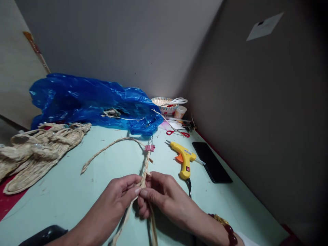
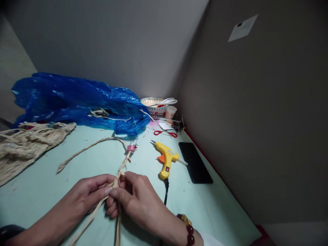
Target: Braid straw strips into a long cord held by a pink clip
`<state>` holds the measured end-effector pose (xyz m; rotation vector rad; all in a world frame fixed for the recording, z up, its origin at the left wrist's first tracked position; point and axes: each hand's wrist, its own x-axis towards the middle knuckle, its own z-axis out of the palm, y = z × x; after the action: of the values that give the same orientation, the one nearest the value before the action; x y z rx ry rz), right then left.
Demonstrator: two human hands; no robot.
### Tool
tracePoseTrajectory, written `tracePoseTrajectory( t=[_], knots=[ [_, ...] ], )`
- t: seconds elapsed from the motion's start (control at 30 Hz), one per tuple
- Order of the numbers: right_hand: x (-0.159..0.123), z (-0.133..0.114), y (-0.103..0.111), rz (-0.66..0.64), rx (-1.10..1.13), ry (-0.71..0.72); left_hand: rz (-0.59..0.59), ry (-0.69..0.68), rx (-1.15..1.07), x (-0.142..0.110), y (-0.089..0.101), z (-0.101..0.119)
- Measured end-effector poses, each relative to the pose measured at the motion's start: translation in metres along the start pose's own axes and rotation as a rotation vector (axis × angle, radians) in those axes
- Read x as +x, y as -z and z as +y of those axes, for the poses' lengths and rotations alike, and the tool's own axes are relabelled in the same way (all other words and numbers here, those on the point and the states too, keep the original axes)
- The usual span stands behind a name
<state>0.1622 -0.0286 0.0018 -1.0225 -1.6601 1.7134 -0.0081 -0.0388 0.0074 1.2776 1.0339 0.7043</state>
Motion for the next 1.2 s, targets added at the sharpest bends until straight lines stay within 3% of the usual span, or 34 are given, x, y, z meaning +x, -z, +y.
tracePoseTrajectory(
  t=[0.13,0.4,0.63,0.77,0.83,0.97,1.1,1.2],
  knots=[
    [0.003,0.002,0.002,-0.062,0.094,-0.029,0.057,-0.031,0.099,-0.002,-0.002,-0.002],
    [0.002,0.004,0.001,0.098,-0.063,-0.051,0.153,0.038,0.308,-0.009,-0.008,-0.004],
    [0.0,0.002,-0.003,0.219,-0.307,0.062,0.153,-0.084,0.708,-0.01,0.002,0.012],
    [0.0,0.001,-0.005,0.285,-0.368,0.115,0.183,-0.131,0.807,-0.014,-0.001,0.009],
    [-0.001,0.003,-0.006,0.303,-0.364,0.143,0.195,-0.219,0.851,-0.018,-0.008,0.001],
    [-0.002,0.002,-0.005,0.298,-0.322,0.132,0.231,-0.539,1.066,-0.023,-0.017,-0.023],
    [-0.001,-0.001,-0.004,0.21,-0.14,0.073,0.223,-0.816,1.313,-0.02,-0.018,-0.042],
    [0.001,0.001,-0.003,0.154,0.046,0.026,0.232,-0.875,1.421,-0.017,-0.02,-0.046]
  ],
)
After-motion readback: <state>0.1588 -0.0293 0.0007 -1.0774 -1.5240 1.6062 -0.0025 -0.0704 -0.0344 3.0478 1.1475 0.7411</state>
